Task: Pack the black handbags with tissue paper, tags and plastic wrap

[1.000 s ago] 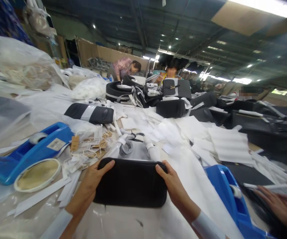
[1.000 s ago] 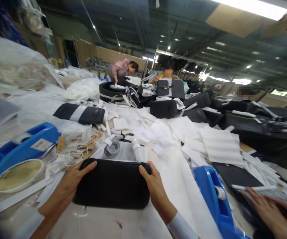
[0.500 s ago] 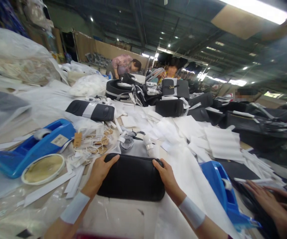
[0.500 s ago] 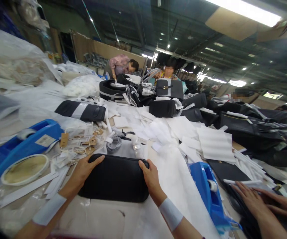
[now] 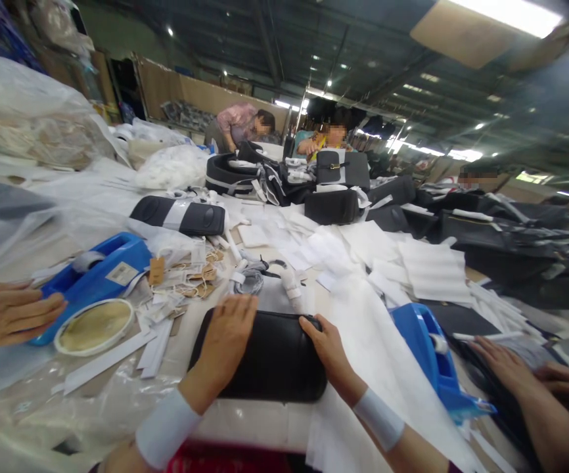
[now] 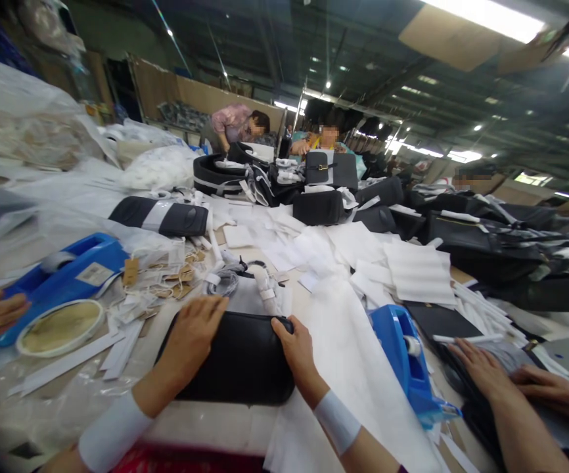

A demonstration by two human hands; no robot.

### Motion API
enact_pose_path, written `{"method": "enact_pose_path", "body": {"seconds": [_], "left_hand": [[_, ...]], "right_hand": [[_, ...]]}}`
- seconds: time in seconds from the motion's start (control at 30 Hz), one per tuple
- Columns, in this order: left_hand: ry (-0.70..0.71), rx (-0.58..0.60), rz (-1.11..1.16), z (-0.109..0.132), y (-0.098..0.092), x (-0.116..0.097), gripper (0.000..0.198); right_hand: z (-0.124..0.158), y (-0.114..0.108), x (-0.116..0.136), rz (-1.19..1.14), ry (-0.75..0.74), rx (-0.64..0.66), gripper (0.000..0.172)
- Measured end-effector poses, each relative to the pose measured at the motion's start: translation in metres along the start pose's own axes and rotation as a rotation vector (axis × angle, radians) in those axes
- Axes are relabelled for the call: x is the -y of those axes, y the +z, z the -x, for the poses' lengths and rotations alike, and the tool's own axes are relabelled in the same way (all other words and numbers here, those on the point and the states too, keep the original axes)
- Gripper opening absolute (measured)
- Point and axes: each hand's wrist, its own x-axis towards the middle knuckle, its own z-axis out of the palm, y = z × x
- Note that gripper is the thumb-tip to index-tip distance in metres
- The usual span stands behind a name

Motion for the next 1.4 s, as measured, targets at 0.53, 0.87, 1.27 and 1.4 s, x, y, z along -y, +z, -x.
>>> {"method": "enact_pose_path", "body": {"seconds": [0.53, 0.87, 1.27, 1.4], "left_hand": [[0.309, 0.057, 0.207, -0.011, 0.047, -0.004, 0.059], [0.249, 0.059, 0.21, -0.009, 0.05, -0.005, 0.054], [0.248, 0.083, 0.181, -0.011, 0.048, -0.005, 0.056], [0.253, 0.086, 0.174, -0.012, 0.048, -0.005, 0.053]], "right_hand": [[-0.024, 0.025, 0.082, 0.8, -0.304, -0.083, 0.079], [-0.056, 0.017, 0.055, -0.16, -0.081, 0.003, 0.058], [-0.052, 0.007, 0.052, 0.094, -0.231, -0.116, 0.044], [-0.03, 0.02, 0.055, 0.52, -0.78, -0.115, 0.05]]}}
